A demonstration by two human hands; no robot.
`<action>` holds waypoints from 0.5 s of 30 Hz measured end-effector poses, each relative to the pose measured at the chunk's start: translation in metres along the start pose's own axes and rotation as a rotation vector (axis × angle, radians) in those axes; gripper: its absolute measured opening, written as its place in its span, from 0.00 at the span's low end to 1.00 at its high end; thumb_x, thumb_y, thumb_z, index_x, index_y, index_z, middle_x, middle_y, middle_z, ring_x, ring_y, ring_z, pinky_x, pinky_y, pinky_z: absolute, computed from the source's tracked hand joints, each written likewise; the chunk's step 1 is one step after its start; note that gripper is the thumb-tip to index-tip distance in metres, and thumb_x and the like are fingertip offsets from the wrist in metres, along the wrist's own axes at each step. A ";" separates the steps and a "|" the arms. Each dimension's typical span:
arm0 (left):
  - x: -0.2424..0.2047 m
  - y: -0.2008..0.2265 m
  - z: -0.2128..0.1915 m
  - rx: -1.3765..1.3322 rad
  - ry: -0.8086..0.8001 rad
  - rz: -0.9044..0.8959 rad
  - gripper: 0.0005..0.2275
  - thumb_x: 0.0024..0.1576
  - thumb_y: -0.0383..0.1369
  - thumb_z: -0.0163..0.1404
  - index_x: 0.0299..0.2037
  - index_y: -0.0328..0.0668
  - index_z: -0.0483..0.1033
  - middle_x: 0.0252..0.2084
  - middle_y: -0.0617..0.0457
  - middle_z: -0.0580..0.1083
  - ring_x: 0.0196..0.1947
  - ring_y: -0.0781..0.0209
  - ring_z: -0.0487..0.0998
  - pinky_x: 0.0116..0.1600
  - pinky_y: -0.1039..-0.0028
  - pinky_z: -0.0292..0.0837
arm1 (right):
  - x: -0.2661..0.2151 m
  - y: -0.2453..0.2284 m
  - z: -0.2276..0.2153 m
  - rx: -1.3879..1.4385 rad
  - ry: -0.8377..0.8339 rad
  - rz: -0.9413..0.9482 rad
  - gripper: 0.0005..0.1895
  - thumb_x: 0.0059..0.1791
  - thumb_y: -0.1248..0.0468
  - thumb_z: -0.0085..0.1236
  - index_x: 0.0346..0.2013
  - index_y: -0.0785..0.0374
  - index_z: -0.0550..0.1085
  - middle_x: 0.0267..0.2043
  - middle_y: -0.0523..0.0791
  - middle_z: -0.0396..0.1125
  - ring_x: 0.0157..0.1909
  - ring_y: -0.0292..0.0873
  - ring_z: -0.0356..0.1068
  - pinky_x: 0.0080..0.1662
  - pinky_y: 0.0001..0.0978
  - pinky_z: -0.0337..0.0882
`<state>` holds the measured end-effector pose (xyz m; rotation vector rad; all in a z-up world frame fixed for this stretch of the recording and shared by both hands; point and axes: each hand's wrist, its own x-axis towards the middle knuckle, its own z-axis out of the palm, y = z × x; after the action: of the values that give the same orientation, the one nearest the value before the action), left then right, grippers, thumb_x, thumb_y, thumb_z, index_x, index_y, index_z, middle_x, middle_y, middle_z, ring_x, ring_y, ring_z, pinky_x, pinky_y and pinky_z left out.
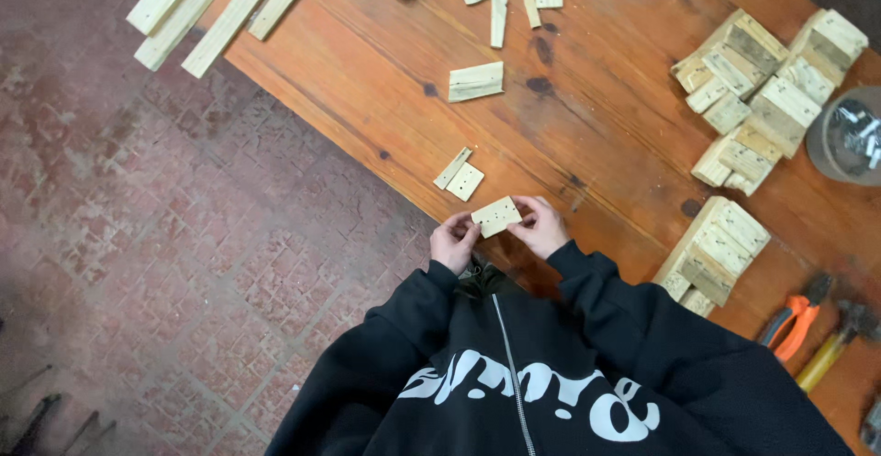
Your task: The person assembles small wooden blocks into a rectangular frame on a workbench. They pick up nails from a container, position them on the wood, and hammer them in to secure the pieces together.
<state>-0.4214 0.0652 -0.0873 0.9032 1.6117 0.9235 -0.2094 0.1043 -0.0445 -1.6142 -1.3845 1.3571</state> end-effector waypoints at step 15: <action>0.027 0.013 0.001 -0.125 -0.029 0.096 0.10 0.55 0.28 0.60 0.47 0.47 0.84 0.35 0.56 0.81 0.30 0.73 0.78 0.37 0.82 0.77 | 0.007 -0.005 -0.003 0.267 0.135 -0.101 0.23 0.45 0.78 0.61 0.54 0.66 0.77 0.49 0.52 0.64 0.38 0.48 0.76 0.39 0.34 0.82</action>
<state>-0.4243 0.0948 -0.0866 0.9084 1.4791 1.0610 -0.2088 0.1130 -0.0417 -1.4128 -1.1369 1.2885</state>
